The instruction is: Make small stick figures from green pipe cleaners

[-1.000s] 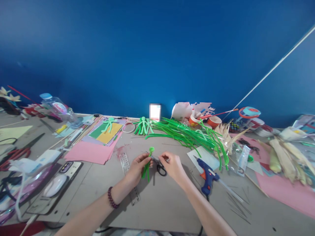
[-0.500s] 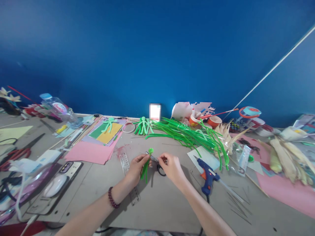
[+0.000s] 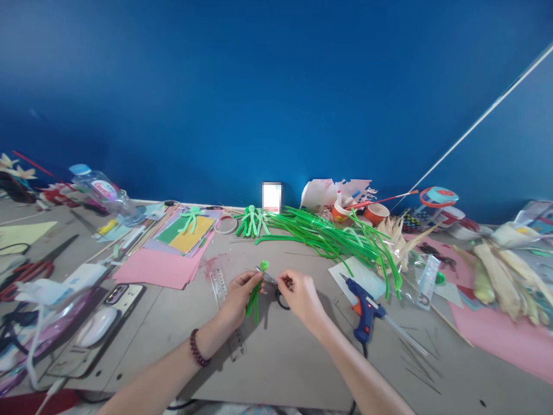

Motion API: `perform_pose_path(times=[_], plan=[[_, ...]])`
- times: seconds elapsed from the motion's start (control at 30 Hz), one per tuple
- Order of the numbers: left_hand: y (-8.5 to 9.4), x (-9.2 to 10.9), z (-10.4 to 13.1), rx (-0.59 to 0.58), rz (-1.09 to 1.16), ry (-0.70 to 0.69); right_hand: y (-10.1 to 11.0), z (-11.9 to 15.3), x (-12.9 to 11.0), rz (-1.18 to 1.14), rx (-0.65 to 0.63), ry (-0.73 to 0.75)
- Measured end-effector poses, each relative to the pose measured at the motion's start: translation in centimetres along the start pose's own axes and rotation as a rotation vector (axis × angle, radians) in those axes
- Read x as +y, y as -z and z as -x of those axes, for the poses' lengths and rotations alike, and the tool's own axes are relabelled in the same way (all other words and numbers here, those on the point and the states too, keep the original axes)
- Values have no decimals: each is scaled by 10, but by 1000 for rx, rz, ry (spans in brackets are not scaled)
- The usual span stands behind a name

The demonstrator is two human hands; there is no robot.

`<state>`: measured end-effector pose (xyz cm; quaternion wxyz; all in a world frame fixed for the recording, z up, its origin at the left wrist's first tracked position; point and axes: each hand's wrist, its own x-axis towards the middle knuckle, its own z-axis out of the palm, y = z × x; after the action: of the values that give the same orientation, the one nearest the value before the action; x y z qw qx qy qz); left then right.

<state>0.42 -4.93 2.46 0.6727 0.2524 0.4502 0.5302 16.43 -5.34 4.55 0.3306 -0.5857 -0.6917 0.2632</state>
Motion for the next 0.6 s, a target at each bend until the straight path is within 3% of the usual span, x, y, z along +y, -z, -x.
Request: perform_pose_path(times=[0.43,0.6], plan=[[1,-1,-2,6,-26,-33,3,0,-4,-65,-27,-23],[2,0,-2,17,-51,-60,4,-2,3,-149,20,-76]])
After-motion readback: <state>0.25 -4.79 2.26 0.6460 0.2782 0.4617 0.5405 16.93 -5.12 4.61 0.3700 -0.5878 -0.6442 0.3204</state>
